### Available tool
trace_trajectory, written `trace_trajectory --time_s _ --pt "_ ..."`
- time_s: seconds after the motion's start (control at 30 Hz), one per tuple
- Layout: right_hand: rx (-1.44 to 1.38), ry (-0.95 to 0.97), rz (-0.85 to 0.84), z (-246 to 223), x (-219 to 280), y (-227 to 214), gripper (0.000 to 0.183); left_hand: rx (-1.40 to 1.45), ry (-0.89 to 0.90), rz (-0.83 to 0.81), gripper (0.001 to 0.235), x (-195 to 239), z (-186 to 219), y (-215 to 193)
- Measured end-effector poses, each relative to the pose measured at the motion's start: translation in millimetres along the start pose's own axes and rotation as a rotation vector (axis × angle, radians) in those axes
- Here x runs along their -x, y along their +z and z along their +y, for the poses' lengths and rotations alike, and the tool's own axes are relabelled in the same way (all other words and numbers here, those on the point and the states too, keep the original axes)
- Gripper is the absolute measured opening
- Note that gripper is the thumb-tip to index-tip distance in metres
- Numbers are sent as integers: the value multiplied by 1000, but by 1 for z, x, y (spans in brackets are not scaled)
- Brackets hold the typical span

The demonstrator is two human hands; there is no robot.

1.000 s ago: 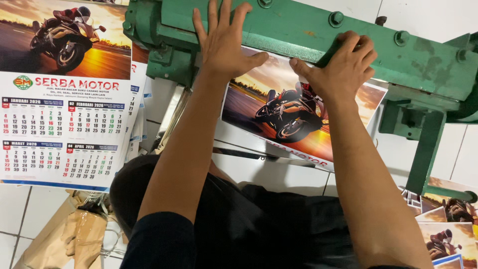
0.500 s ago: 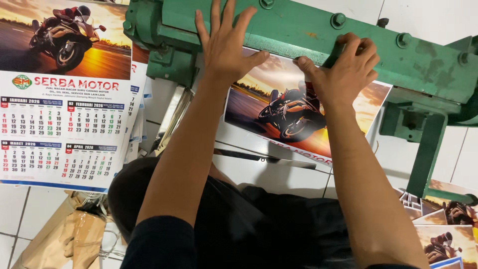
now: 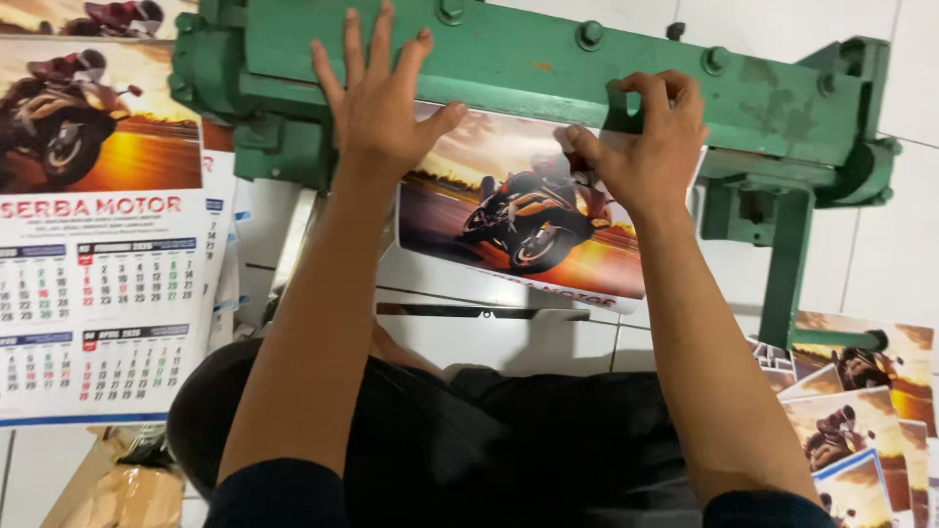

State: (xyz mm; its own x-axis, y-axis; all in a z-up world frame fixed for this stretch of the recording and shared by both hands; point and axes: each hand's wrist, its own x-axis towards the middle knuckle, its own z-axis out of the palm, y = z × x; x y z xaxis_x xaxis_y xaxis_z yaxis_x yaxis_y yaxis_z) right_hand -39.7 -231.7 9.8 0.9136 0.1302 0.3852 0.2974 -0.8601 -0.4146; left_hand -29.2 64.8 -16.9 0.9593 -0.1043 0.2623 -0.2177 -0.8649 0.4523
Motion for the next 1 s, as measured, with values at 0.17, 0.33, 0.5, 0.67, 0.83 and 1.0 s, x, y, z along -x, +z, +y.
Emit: trace_trajectory --time_s 0.17,0.33,0.5,0.67,0.83,1.0 --pt "99 50 110 67 12 -43 79 -24 -32 -37 66 -5 2 -8" --pt "23 295 -89 89 21 -57 90 32 -27 -41 65 -4 4 -10" --pt "162 371 -115 108 21 -37 110 22 -18 -50 65 -3 -1 -4" --pt "165 610 -284 58 1 -48 95 23 -14 -47 71 -5 -6 -1" --pt "65 428 -77 82 30 -26 79 41 -15 -38 68 -4 -2 -2" --pt "9 274 74 87 41 -18 75 33 -19 -47 66 -5 -2 -4"
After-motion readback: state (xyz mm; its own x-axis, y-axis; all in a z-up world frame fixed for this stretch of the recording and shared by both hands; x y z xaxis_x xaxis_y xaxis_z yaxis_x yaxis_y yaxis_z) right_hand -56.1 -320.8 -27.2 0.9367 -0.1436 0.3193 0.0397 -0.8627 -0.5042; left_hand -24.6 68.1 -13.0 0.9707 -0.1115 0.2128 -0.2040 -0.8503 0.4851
